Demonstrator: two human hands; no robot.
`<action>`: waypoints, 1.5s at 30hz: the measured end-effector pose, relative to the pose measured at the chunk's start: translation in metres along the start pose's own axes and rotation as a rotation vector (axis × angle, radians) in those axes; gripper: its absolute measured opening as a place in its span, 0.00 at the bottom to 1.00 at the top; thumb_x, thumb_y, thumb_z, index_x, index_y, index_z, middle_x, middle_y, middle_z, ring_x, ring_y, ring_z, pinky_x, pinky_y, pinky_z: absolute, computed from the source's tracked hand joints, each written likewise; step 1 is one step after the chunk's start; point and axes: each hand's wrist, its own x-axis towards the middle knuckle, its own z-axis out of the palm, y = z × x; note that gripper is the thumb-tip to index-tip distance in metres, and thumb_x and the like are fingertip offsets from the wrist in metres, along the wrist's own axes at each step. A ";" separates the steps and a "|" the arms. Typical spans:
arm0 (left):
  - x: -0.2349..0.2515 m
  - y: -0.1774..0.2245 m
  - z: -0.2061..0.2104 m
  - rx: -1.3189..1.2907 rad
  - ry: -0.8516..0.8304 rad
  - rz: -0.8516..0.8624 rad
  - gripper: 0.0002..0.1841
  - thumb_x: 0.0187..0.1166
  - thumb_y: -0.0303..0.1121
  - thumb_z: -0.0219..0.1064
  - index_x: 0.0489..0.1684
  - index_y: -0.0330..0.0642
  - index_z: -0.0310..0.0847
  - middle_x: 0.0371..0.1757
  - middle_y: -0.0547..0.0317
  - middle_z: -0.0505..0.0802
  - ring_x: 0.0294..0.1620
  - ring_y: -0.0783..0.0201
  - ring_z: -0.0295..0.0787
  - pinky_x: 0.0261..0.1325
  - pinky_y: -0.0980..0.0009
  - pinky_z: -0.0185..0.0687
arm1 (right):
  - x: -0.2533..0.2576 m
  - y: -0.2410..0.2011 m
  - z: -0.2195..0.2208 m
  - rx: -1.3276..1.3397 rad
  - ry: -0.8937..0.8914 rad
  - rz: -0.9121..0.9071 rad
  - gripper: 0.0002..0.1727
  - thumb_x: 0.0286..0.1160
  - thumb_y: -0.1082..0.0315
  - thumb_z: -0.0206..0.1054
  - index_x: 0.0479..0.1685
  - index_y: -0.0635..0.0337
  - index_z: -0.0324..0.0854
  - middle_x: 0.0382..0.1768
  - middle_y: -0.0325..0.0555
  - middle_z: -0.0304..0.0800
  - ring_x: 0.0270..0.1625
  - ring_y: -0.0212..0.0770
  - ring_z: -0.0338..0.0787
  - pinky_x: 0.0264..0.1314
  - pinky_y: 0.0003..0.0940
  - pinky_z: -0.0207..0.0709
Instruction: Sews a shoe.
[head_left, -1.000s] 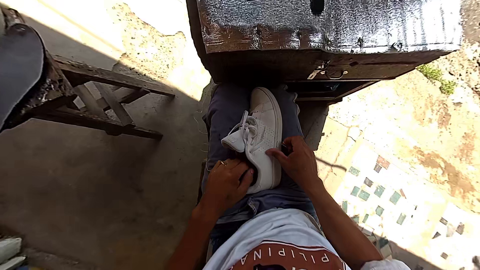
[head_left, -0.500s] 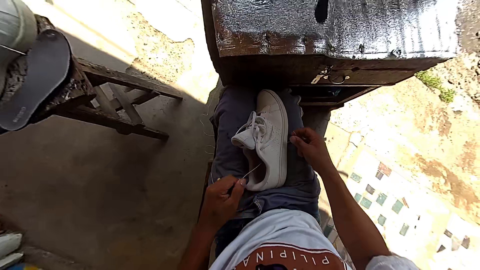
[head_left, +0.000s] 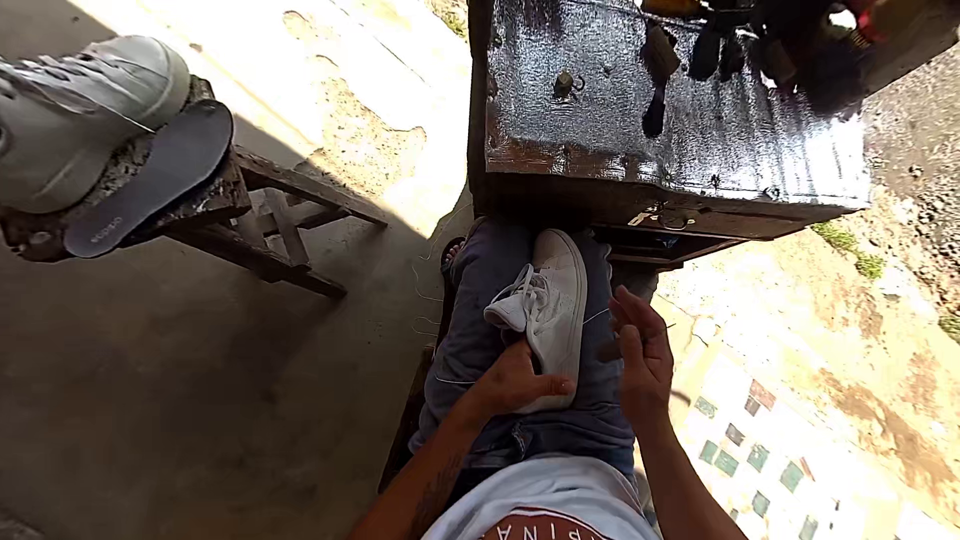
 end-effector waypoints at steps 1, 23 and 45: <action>-0.001 -0.001 0.000 0.037 -0.011 0.022 0.54 0.48 0.44 0.92 0.75 0.28 0.63 0.61 0.56 0.92 0.63 0.70 0.90 0.69 0.69 0.87 | -0.007 -0.007 0.016 0.007 -0.091 -0.001 0.27 0.91 0.66 0.52 0.85 0.67 0.64 0.83 0.52 0.74 0.76 0.39 0.81 0.77 0.34 0.78; -0.024 -0.031 0.004 0.522 0.356 0.299 0.18 0.84 0.48 0.65 0.44 0.38 0.78 0.29 0.63 0.86 0.29 0.75 0.84 0.35 0.75 0.85 | 0.001 0.063 0.008 -0.908 -0.177 -0.128 0.43 0.90 0.34 0.36 0.90 0.56 0.65 0.91 0.50 0.62 0.95 0.57 0.54 0.94 0.71 0.36; -0.024 -0.028 0.002 0.703 0.336 0.215 0.19 0.85 0.46 0.61 0.50 0.35 0.78 0.28 0.60 0.86 0.27 0.70 0.84 0.34 0.70 0.85 | 0.020 0.053 0.023 -1.072 -0.229 -0.058 0.45 0.87 0.29 0.33 0.91 0.51 0.65 0.91 0.43 0.63 0.95 0.53 0.55 0.91 0.76 0.32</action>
